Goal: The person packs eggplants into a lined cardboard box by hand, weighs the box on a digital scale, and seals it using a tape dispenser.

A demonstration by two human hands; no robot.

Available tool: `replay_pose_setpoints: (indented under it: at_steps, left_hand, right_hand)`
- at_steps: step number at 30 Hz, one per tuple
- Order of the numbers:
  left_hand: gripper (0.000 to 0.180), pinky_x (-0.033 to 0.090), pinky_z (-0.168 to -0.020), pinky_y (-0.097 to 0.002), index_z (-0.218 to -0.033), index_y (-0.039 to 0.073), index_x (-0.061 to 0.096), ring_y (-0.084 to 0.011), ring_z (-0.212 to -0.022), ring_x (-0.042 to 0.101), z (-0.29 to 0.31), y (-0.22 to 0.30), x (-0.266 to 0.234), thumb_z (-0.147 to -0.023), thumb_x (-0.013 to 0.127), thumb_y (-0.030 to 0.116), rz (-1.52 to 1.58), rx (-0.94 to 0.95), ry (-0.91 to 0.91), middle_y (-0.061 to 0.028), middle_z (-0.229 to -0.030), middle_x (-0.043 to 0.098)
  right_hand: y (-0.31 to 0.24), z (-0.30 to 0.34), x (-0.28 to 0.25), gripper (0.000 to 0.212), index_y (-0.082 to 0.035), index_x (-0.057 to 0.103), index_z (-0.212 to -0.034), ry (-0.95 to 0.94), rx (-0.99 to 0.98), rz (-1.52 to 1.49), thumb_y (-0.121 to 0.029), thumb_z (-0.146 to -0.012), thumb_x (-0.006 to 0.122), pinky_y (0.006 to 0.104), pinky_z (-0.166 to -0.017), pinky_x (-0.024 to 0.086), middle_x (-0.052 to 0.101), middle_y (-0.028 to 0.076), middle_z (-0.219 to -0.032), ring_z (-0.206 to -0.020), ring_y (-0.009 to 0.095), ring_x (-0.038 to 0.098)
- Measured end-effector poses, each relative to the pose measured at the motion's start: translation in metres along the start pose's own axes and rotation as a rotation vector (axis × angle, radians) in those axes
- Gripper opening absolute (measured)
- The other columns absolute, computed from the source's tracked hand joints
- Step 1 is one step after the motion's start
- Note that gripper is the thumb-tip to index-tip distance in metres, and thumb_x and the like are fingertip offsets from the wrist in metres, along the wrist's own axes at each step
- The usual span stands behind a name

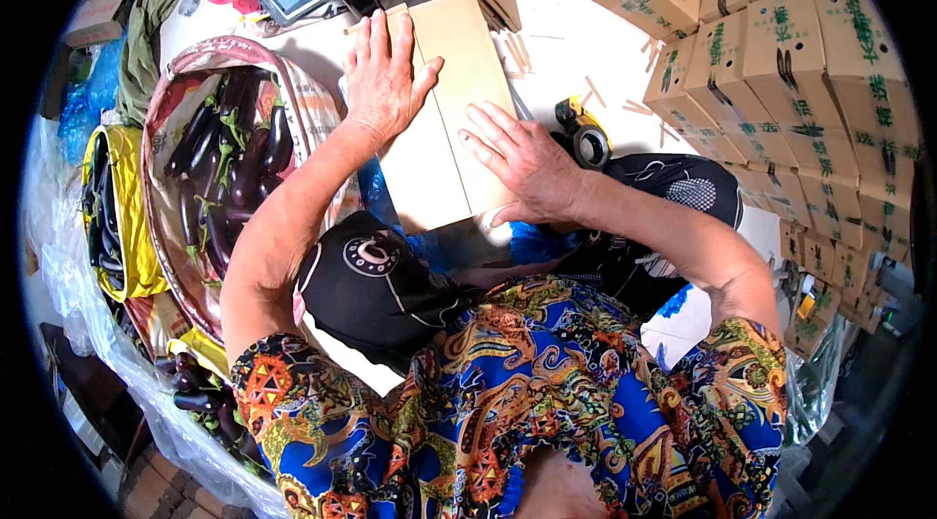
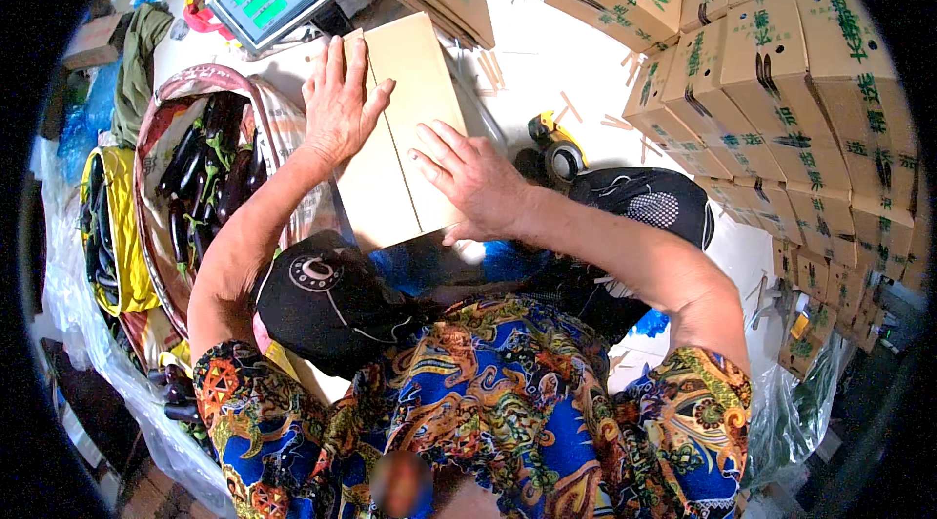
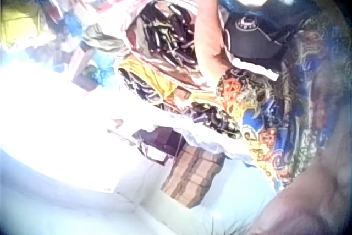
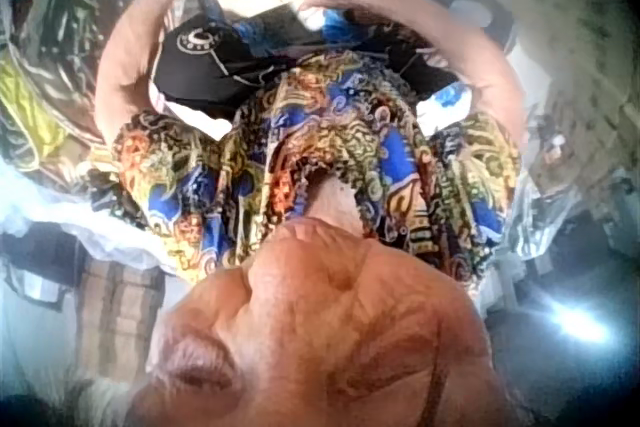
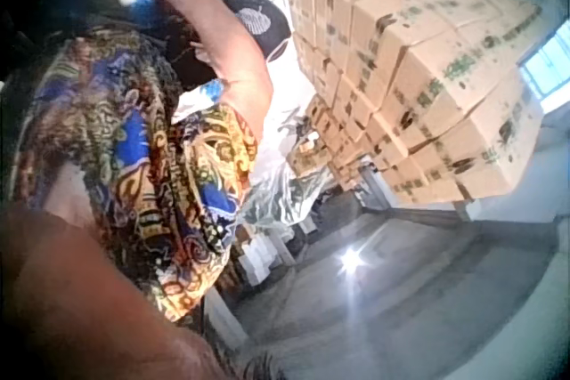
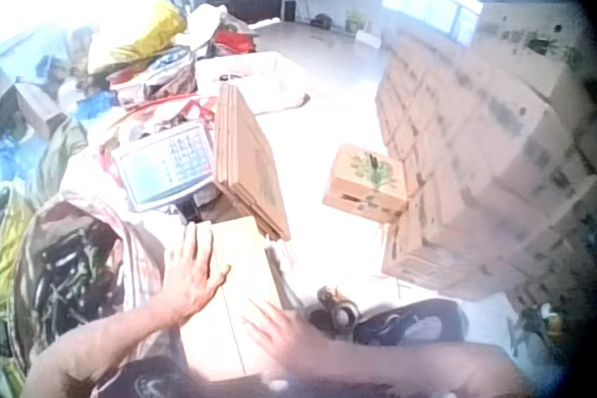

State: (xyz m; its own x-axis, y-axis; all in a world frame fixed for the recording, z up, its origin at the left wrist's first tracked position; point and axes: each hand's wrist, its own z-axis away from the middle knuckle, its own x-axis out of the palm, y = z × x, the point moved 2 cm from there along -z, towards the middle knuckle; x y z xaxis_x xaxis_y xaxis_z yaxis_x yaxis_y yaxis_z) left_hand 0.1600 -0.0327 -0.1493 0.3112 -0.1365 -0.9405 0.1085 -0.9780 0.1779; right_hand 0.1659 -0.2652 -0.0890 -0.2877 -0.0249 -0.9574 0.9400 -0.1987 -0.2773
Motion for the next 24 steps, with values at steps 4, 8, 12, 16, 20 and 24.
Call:
replay_pose_setpoints:
  at_steps: [4,8,12,16,20,24]
  left_hand:
    - [0.073,0.027,-0.105,-0.0531,-0.140,0.007,0.038,-0.0443,-0.133,0.032,-0.006,-0.004,-0.002,-0.087,0.055,0.054,0.019,0.096,0.074,-0.0284,-0.142,0.036]
    - [0.076,0.026,-0.107,-0.0512,-0.141,0.007,0.036,-0.0414,-0.135,0.031,-0.004,-0.007,-0.005,-0.087,0.053,0.058,0.025,0.092,0.033,-0.0253,-0.144,0.035]
    - [0.081,0.026,-0.107,-0.0503,-0.140,0.002,0.037,-0.0400,-0.136,0.031,-0.003,-0.005,-0.007,-0.086,0.053,0.061,0.044,0.043,0.040,-0.0241,-0.143,0.037]
    - [0.073,0.032,-0.103,-0.0479,-0.131,-0.002,0.047,-0.0365,-0.129,0.038,0.001,0.002,-0.018,-0.083,0.061,0.052,0.046,0.045,0.091,-0.0200,-0.138,0.044]
    - [0.054,0.042,-0.090,-0.0434,-0.119,0.001,0.057,-0.0321,-0.109,0.050,0.002,0.008,-0.027,-0.079,0.071,0.035,0.173,0.114,0.096,-0.0137,-0.121,0.054]
    - [0.056,0.040,-0.092,-0.0434,-0.116,0.001,0.057,-0.0303,-0.107,0.049,0.003,0.015,-0.033,-0.076,0.072,0.037,0.186,0.099,0.058,-0.0119,-0.120,0.053]
  right_hand:
    - [0.013,-0.005,-0.008,0.096,-0.004,0.039,-0.141,-0.031,-0.050,-0.022,-0.054,-0.067,0.074,0.0413,-0.102,0.034,0.029,0.018,-0.150,-0.133,0.030,0.033]
    - [0.031,-0.016,-0.024,0.089,-0.007,0.043,-0.139,-0.190,-0.069,-0.054,-0.045,-0.067,0.078,0.0449,-0.103,0.035,0.033,0.016,-0.147,-0.129,0.031,0.036]
    - [0.061,-0.050,-0.023,0.088,-0.002,0.046,-0.134,0.004,0.051,-0.083,-0.049,-0.067,0.079,0.0486,-0.104,0.037,0.041,0.021,-0.139,-0.128,0.038,0.037]
    - [0.100,-0.095,-0.010,0.102,-0.008,0.020,-0.149,-0.020,0.186,0.097,-0.054,-0.075,0.072,0.0514,-0.110,0.028,0.031,0.022,-0.148,-0.136,0.040,0.031]
    - [0.137,-0.152,-0.009,0.083,-0.007,0.032,-0.140,-0.038,0.289,-0.316,-0.050,-0.079,0.068,0.0475,-0.105,0.031,0.040,0.020,-0.138,-0.130,0.033,0.037]
    - [0.135,-0.185,-0.013,0.032,-0.009,0.071,-0.095,0.005,0.316,-0.536,-0.038,-0.081,0.067,0.0333,-0.075,0.048,0.069,0.009,-0.082,-0.079,0.019,0.063]
